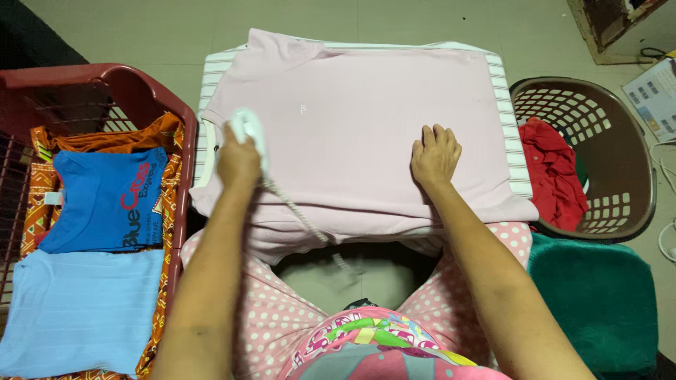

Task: The person spreads a pink shirt on an ironing board, irons the front and back of the garment using a white iron, and then folds the shirt by hand.

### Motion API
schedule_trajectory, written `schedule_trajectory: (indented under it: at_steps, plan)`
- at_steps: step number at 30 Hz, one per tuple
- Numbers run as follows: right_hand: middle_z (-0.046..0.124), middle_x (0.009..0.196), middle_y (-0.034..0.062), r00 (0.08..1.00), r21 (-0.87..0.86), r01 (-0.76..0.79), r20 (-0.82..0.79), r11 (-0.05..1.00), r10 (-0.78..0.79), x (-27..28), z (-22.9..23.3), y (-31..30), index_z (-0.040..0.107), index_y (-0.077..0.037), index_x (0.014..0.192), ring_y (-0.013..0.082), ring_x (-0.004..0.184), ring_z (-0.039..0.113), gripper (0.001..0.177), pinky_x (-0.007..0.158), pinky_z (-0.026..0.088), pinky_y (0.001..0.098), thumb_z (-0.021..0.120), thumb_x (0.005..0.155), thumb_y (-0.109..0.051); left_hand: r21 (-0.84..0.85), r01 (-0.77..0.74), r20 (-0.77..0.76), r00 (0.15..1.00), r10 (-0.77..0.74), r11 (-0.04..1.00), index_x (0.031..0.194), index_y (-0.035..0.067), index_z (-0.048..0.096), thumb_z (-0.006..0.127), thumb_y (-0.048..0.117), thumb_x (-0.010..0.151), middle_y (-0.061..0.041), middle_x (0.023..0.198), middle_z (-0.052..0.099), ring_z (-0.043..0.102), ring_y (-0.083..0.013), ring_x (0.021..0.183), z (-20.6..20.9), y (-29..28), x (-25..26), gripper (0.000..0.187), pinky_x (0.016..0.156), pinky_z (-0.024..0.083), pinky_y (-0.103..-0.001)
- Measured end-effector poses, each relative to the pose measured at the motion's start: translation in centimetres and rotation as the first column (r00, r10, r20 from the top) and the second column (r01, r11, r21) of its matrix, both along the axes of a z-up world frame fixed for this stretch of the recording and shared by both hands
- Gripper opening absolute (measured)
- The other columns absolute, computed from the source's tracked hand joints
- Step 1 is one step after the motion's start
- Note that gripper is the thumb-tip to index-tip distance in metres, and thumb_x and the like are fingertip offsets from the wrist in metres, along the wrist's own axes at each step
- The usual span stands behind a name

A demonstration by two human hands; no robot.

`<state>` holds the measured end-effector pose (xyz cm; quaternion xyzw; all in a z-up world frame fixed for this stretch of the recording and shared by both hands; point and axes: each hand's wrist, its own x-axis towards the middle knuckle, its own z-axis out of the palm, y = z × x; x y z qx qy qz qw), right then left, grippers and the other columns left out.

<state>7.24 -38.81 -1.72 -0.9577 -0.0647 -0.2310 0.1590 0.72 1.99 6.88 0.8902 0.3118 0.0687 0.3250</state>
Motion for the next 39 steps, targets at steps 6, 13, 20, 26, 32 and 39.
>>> schedule_trajectory:
  at_steps: [6,13,20,26,32,39]
  plan:
    - [0.047,0.153,0.0197,0.989,-0.037,0.022,-0.146,0.999,-0.027,0.1,0.5,0.4,0.056,-0.004,0.144,0.0422,0.144,0.035,0.048,0.110,0.025,0.0665,0.056,0.101,-0.027,0.191,0.009,0.021,1.000,-0.013,0.981,0.156,0.006,0.036,0.059,0.030,0.102,-0.028,0.110,0.071,0.069,-0.0454,0.103,0.5,3.4,-1.5,0.063,0.092,0.051,-0.054]
    - [0.043,0.157,0.0187,0.979,-0.070,0.039,-0.195,0.997,-0.052,0.1,1.0,1.0,0.052,-0.005,0.147,0.0427,0.145,0.033,0.052,0.111,0.023,0.0678,0.054,0.101,-0.028,0.103,0.171,0.103,0.978,-0.182,0.980,0.155,0.014,0.038,0.060,0.032,0.094,-0.024,0.109,0.072,0.070,-0.0436,0.099,0.2,-1.4,3.3,0.068,0.089,0.053,-0.054]
    - [0.041,0.159,0.0179,0.971,-0.061,0.017,-0.236,0.998,-0.031,-0.1,1.3,0.5,0.049,-0.006,0.150,0.0422,0.147,0.031,0.052,0.114,0.021,0.0658,0.050,0.103,-0.028,0.119,0.605,0.031,0.791,-0.612,0.788,0.156,0.016,0.036,0.057,0.034,0.097,-0.024,0.103,0.074,0.071,-0.0427,0.096,0.4,-12.1,8.0,0.066,0.088,0.054,-0.054]
    - [0.040,0.158,0.0189,0.966,-0.070,0.021,-0.256,0.997,-0.038,-0.1,1.8,0.7,0.048,-0.005,0.150,0.0423,0.147,0.030,0.053,0.114,0.020,0.0654,0.050,0.102,-0.027,0.072,0.439,0.040,0.896,-0.443,0.895,0.156,0.020,0.038,0.062,0.037,0.095,-0.023,0.110,0.072,0.070,-0.0424,0.099,-1.8,-6.3,11.6,0.068,0.089,0.053,-0.053]
    - [0.041,0.159,0.0184,0.964,-0.059,0.026,-0.263,0.998,-0.040,-0.3,2.2,0.9,0.049,-0.005,0.150,0.0419,0.148,0.030,0.052,0.114,0.020,0.0654,0.051,0.102,-0.026,0.054,0.159,0.031,0.987,-0.160,0.986,0.157,0.020,0.036,0.062,0.034,0.097,-0.022,0.124,0.067,0.066,-0.0423,0.111,-0.6,4.3,11.8,0.066,0.097,0.051,-0.050]
    - [0.041,0.158,0.0184,0.964,-0.068,0.026,-0.262,0.997,-0.043,-0.2,2.0,0.8,0.048,-0.005,0.150,0.0419,0.147,0.030,0.053,0.114,0.020,0.0657,0.051,0.101,-0.026,0.132,-0.023,0.017,1.000,0.021,0.991,0.156,0.007,0.036,0.059,0.029,0.100,-0.027,0.124,0.066,0.064,-0.0444,0.115,-0.1,8.1,9.9,0.064,0.102,0.048,-0.050]
